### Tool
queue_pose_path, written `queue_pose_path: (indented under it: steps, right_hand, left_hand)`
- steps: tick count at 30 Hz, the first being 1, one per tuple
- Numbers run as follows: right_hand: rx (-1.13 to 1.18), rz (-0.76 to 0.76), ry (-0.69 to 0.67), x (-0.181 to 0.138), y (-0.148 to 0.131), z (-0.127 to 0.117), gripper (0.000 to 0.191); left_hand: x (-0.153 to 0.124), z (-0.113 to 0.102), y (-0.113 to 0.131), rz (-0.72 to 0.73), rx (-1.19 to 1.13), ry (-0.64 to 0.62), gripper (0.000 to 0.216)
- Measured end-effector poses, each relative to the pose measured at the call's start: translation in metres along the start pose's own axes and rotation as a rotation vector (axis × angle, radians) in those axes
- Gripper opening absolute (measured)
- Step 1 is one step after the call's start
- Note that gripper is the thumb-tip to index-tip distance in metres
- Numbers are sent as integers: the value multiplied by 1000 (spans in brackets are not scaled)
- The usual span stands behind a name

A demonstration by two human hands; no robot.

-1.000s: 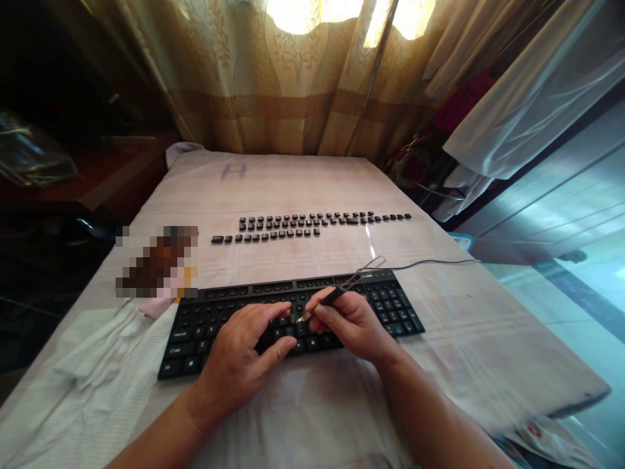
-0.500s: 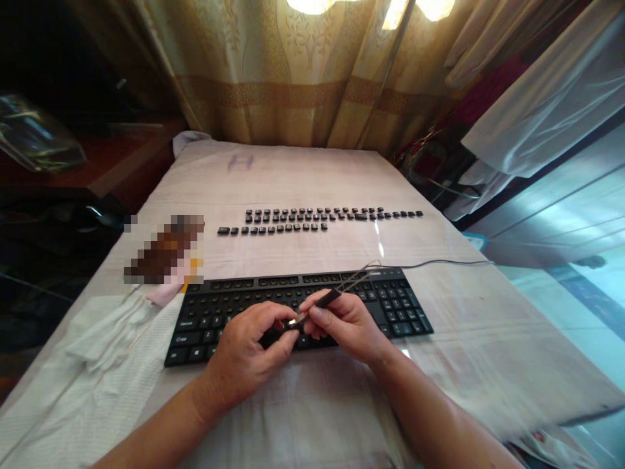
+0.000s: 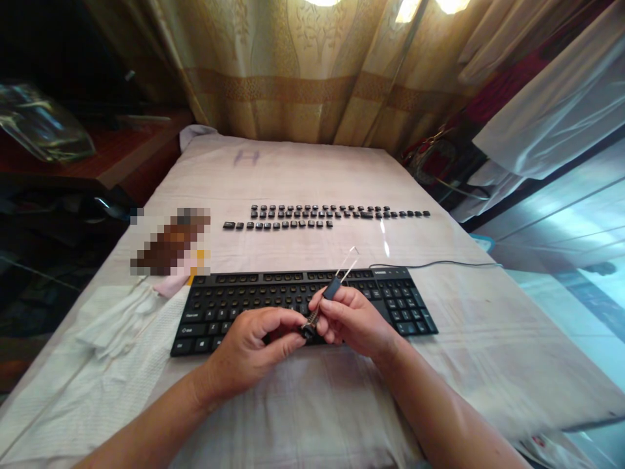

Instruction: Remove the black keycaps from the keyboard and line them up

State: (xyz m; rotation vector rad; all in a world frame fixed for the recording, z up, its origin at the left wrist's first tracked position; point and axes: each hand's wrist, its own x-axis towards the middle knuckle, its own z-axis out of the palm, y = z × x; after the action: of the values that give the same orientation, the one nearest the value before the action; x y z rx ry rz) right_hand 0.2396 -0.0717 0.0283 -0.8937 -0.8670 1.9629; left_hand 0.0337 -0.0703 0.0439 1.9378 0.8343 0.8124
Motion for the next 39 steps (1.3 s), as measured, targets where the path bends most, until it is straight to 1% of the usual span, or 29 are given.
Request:
queue_pose_path:
  steps: [5, 8, 13, 15, 16, 17, 18, 20, 21, 22, 24, 25, 27, 32, 35, 37, 39]
  right_hand:
    - [-25, 11, -32, -1, -1, 0, 37]
    - [-45, -3, -60, -1, 0, -2, 36]
    - [-126, -5, -189, -5, 1, -6, 36]
    - [-198, -52, -207, -8, -2, -6, 32]
    - [-248, -110, -186, -10, -4, -6, 30]
    - [-312, -199, -143, -12, -7, -6, 26]
    - [-401, -315, -82, -13, -10, -7, 22]
    - [-658, -584, 57, -15, -16, -10, 13]
    - [-814, -704, 118, -15, -17, -13, 13]
    - [-971, -801, 162, -14, -17, -16, 17]
    - [-1236, -916, 193, -12, -16, -22, 26]
    - [-1330, -942, 191, -11, -14, -24, 30]
    - [-1468, -947, 174, -9, -10, -25, 33]
    - [-1645, -900, 142, -7, -6, -20, 30]
    - [-1636, -903, 149, -8, -7, -19, 32]
    - [-1573, -938, 192, -8, -9, -17, 32]
    - [-1485, -972, 232, -10, -9, -13, 29]
  left_hand:
    - [0, -3, 2, -24, -46, -40, 13]
    - [-1, -3, 3, -19, -2, -38, 14]
    - [-2, -2, 0, 149, 152, 42, 15]
    - [-2, -3, -3, 185, 184, 88, 16]
    - [-2, -4, -4, 191, 194, 116, 17]
    - [-2, -6, -6, 194, 203, 149, 17]
    - [-2, -7, -7, 196, 212, 182, 17]
    - [-2, -11, -9, 201, 237, 236, 17]
    - [-2, -12, -10, 203, 250, 257, 17]
    - [-2, -13, -10, 207, 263, 277, 17]
    - [-3, -15, -10, 220, 286, 300, 17]
    - [-3, -15, -10, 232, 298, 309, 17]
    - [-3, -15, -9, 261, 316, 317, 17]
    - [-3, -16, -7, 320, 343, 327, 19]
    - [-3, -16, -8, 338, 351, 327, 19]
    - [-3, -15, -9, 344, 364, 318, 19]
    - [-2, -14, -10, 341, 393, 311, 19]
